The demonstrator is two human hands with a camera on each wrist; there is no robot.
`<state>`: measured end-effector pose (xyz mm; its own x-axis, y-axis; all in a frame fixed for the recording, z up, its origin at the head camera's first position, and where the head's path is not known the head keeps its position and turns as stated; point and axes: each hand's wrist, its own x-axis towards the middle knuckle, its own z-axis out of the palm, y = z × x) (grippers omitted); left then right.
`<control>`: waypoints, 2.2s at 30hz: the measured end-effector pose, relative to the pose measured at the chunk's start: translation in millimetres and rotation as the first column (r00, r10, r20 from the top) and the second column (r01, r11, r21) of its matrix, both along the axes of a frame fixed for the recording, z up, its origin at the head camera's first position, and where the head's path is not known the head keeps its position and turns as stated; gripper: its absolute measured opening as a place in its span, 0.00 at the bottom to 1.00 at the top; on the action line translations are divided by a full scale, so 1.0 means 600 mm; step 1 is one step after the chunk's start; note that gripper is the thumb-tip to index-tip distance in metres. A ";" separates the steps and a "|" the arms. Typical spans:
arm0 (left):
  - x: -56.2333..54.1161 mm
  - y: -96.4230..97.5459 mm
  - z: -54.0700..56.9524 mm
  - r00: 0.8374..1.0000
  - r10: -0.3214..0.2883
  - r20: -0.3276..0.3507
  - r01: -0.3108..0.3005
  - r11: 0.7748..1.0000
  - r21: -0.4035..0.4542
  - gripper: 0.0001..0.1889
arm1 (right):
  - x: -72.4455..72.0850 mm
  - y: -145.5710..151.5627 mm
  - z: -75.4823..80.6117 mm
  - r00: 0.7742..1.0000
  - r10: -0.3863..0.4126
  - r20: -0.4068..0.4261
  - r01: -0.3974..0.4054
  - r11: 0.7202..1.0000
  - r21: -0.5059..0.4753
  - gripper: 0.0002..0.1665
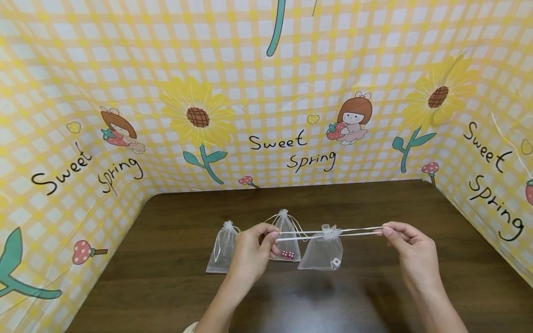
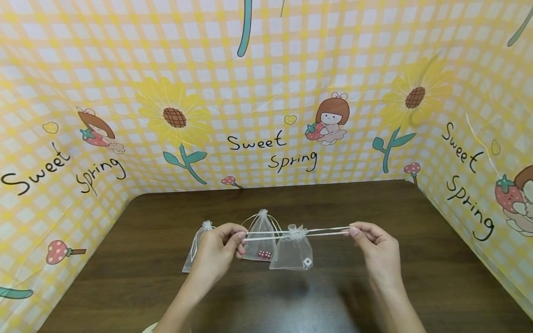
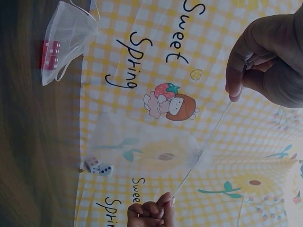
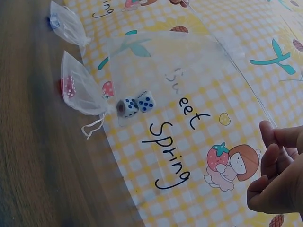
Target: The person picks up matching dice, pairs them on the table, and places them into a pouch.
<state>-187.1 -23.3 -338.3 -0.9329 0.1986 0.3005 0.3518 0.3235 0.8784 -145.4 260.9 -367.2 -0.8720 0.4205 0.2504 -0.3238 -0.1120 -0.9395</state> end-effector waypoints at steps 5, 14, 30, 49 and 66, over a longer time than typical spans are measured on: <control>0.000 -0.002 -0.001 1.000 0.007 0.000 -0.007 1.000 0.003 0.04 | 0.000 0.001 0.001 0.999 -0.025 -0.027 0.024 0.999 -0.036 0.04; 0.001 0.001 -0.004 0.998 0.042 -0.053 -0.043 0.999 -0.022 0.03 | -0.004 -0.006 0.002 0.987 -0.158 -0.033 0.153 0.982 -0.110 0.04; -0.010 0.019 -0.007 0.977 0.122 -0.175 -0.142 0.984 -0.108 0.05 | -0.012 -0.013 0.023 0.930 -0.318 -0.185 0.277 0.936 -0.216 0.02; -0.070 0.067 -0.115 0.992 0.092 -0.083 -0.105 0.982 -0.159 0.05 | -0.068 0.045 -0.063 0.910 -0.392 0.138 0.342 0.895 0.287 0.04; -0.159 0.102 -0.122 0.946 0.229 -0.228 -0.278 0.936 -0.215 0.05 | -0.166 0.066 -0.070 0.851 -0.265 0.453 0.091 0.924 0.371 0.19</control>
